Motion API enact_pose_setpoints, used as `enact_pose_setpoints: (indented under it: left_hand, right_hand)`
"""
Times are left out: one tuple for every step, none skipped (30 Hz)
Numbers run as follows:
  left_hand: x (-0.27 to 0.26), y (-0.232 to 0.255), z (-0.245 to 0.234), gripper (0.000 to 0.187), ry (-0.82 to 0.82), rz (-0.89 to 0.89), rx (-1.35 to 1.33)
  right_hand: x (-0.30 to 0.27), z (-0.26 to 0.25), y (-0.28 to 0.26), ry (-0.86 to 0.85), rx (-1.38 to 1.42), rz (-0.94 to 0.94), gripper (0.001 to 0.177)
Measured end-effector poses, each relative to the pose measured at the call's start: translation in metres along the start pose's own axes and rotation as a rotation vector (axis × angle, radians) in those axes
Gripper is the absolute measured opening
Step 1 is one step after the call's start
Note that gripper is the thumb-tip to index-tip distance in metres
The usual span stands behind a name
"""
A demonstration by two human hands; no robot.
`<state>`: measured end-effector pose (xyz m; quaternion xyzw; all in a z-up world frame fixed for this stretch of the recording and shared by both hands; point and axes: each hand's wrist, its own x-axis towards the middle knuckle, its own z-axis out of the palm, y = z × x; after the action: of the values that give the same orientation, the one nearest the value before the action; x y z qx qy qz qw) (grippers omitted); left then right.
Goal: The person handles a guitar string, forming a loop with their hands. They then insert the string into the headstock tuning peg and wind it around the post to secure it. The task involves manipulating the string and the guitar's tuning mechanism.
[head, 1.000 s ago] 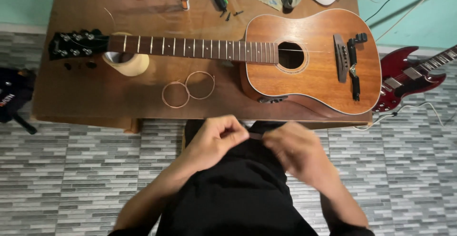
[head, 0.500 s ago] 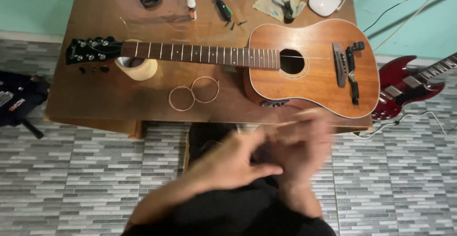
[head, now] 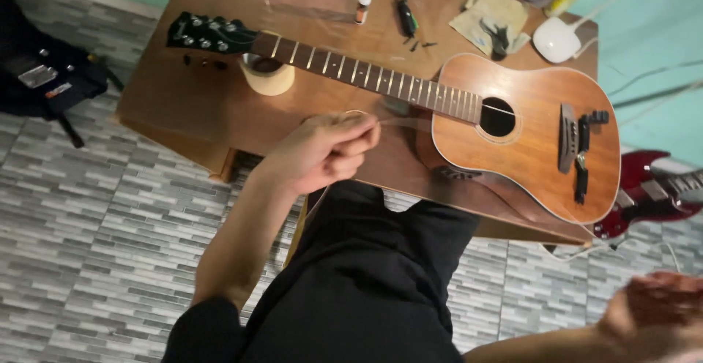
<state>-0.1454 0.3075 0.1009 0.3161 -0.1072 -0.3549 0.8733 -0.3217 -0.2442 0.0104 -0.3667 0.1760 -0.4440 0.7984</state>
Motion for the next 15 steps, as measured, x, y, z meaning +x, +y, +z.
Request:
enact_pose_setpoints:
  left_hand:
    - [0.002,0.006,0.007,0.025,0.003,0.008,-0.002]
    - [0.006,0.012,0.014,0.025,-0.059,0.026,0.041]
    - [0.009,0.019,0.021,0.025,-0.123,0.04,0.087]
    - [0.012,0.02,0.027,0.025,-0.12,0.044,0.09]
    - [0.015,0.022,0.034,0.025,-0.161,0.054,0.153]
    - [0.019,0.024,0.041,0.024,-0.202,0.064,0.216]
    - [0.02,0.026,0.053,0.024,-0.209,0.058,0.218]
    - [0.02,0.029,0.065,0.025,-0.189,0.029,0.328]
    - [0.02,0.03,0.077,0.027,-0.165,-0.001,0.435]
    - [0.02,0.031,0.085,0.027,-0.167,-0.008,0.435]
    - [0.022,0.031,0.093,0.03,-0.163,-0.004,0.714]
    - [0.023,0.032,0.101,0.034,-0.157,0.001,0.993]
    - [0.024,0.029,0.104,0.034,-0.165,-0.001,0.994]
    - [0.024,0.027,0.107,0.033,-0.227,0.013,1.055]
    - [0.026,0.024,0.111,0.032,-0.291,0.031,1.117]
  right_hand:
    - [-0.024,0.034,-0.001,-0.008,0.0,0.004,0.033]
    - [-0.048,0.067,-0.002,0.109,-0.199,0.108,0.019]
    - [-0.074,0.099,-0.003,0.231,-0.395,0.209,0.015]
    - [-0.062,0.07,0.004,0.226,-0.393,0.212,0.015]
    - [-0.053,0.04,0.009,0.137,-0.517,0.166,0.018]
    - [-0.043,0.01,0.014,0.047,-0.64,0.119,0.021]
    - [-0.047,-0.002,0.007,0.055,-0.637,0.115,0.021]
    - [-0.051,-0.015,0.001,0.034,-0.892,0.156,0.025]
    - [-0.056,-0.027,-0.006,0.009,-1.143,0.203,0.03]
    - [-0.051,-0.046,-0.007,0.016,-1.143,0.206,0.03]
    - [-0.045,-0.064,-0.009,0.029,-1.252,0.289,0.038]
    - [-0.04,-0.082,-0.01,0.041,-1.359,0.376,0.046]
    - [-0.041,-0.083,-0.013,0.049,-1.357,0.374,0.046]
    - [-0.042,-0.085,-0.015,0.092,-1.463,0.398,0.056]
    - [-0.042,-0.086,-0.016,0.135,-1.567,0.419,0.066]
